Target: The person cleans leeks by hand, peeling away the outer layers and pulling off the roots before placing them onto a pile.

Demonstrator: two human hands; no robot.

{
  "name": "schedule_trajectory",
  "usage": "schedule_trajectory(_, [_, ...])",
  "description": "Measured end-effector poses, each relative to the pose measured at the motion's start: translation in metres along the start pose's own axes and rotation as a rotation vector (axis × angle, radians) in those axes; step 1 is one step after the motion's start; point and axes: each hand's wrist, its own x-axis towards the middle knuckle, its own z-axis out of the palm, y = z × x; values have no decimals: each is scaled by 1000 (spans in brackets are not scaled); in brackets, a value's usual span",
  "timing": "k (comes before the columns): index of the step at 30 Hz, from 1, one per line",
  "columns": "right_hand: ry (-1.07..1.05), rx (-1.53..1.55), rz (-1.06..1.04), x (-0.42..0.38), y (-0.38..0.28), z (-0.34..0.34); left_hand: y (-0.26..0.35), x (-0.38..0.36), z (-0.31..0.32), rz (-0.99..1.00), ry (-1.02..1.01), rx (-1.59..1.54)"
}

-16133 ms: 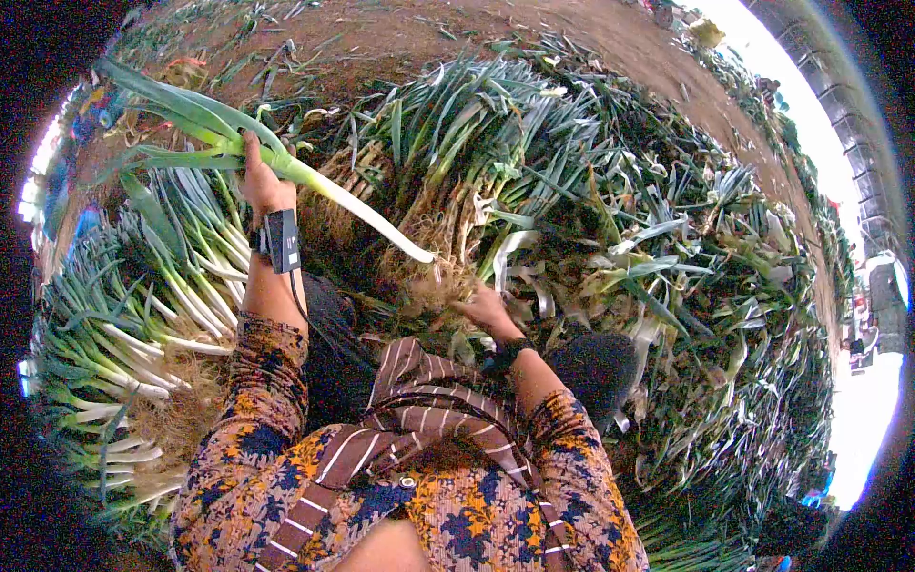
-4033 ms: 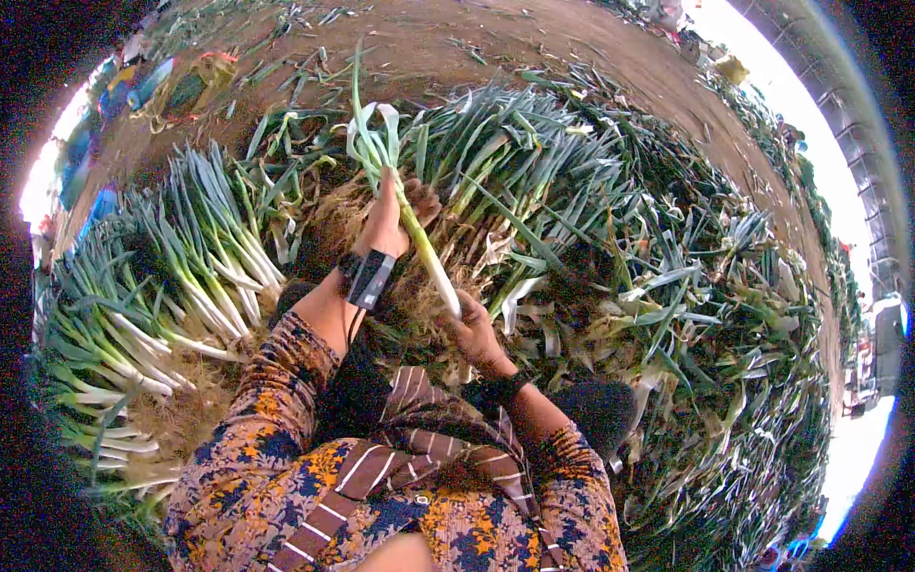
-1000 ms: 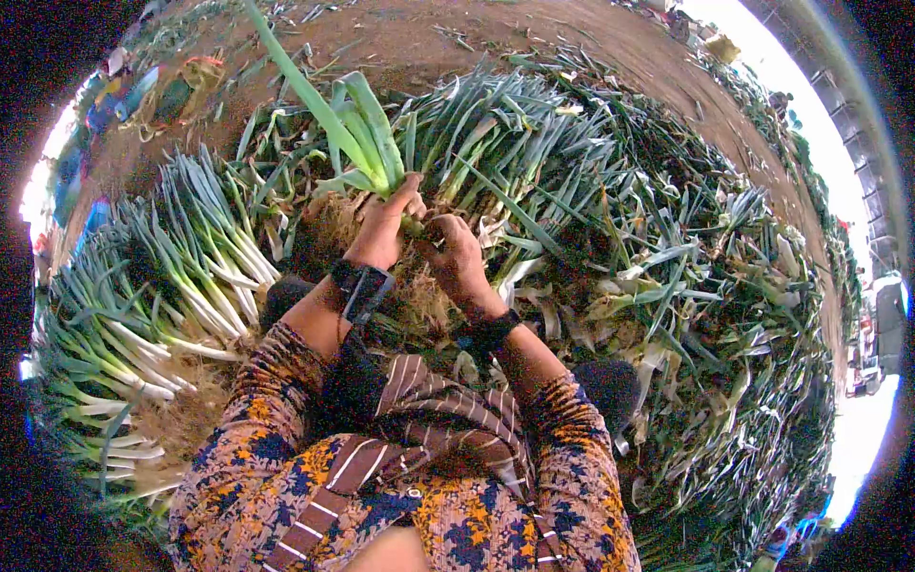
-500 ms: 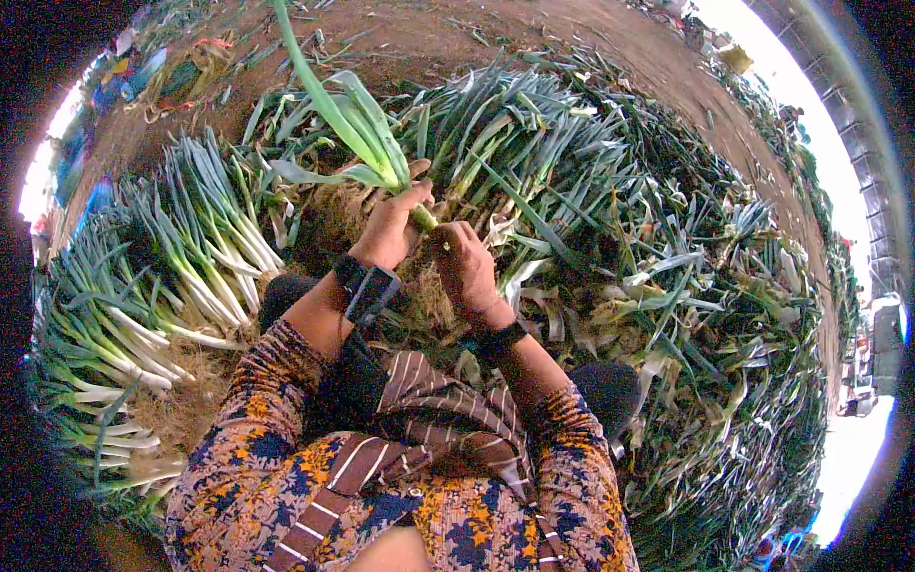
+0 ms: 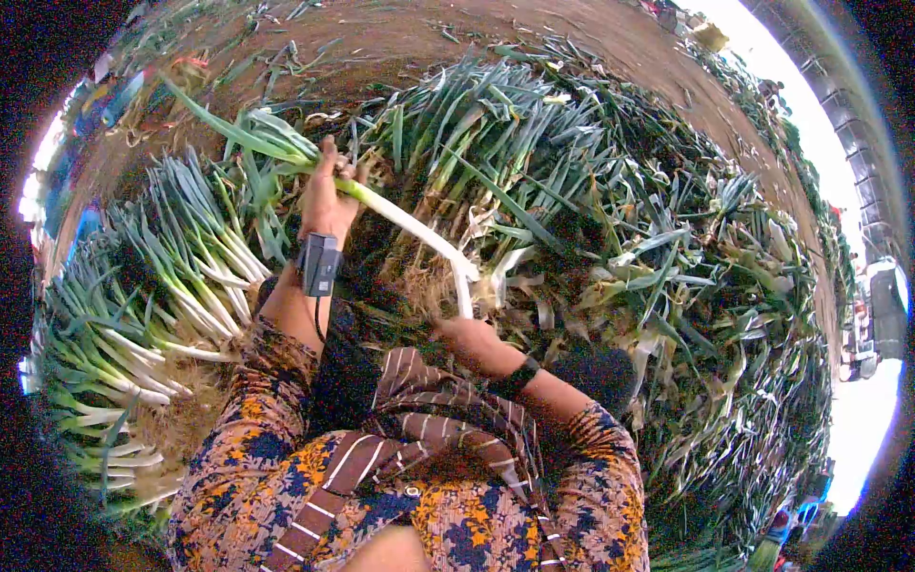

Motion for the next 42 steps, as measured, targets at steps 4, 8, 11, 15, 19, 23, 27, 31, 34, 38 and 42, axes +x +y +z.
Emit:
schedule_trajectory(4, [-230,78,74,-19,68,40,20,4,-3,63,-26,-9])
schedule_trajectory(8, [-425,181,334,-45,131,86,43,17,-16,169,-8,-91])
schedule_trajectory(11, [-279,137,450,-45,136,74,56,17,-18,194,-34,-75])
schedule_trajectory(15, [723,250,175,1,79,-5,54,8,-13,118,-32,-26])
schedule_trajectory(19, [954,274,-44,30,27,-77,52,3,-11,-29,-213,-66])
schedule_trajectory(23, [651,755,-169,58,-2,-93,42,-7,-6,-119,-372,-49])
schedule_trajectory(27, [528,662,-226,70,-35,-113,34,-17,2,-167,-403,4])
schedule_trajectory(31, [489,702,-260,86,-37,-119,20,-23,12,-163,-398,115])
schedule_trajectory(34, [471,794,-258,102,-28,-111,15,-22,16,-172,-469,106])
schedule_trajectory(38, [455,886,-262,110,-22,-106,14,-20,17,-200,-487,47])
schedule_trajectory(42, [412,665,-283,109,-25,-110,11,-25,20,-229,-482,15])
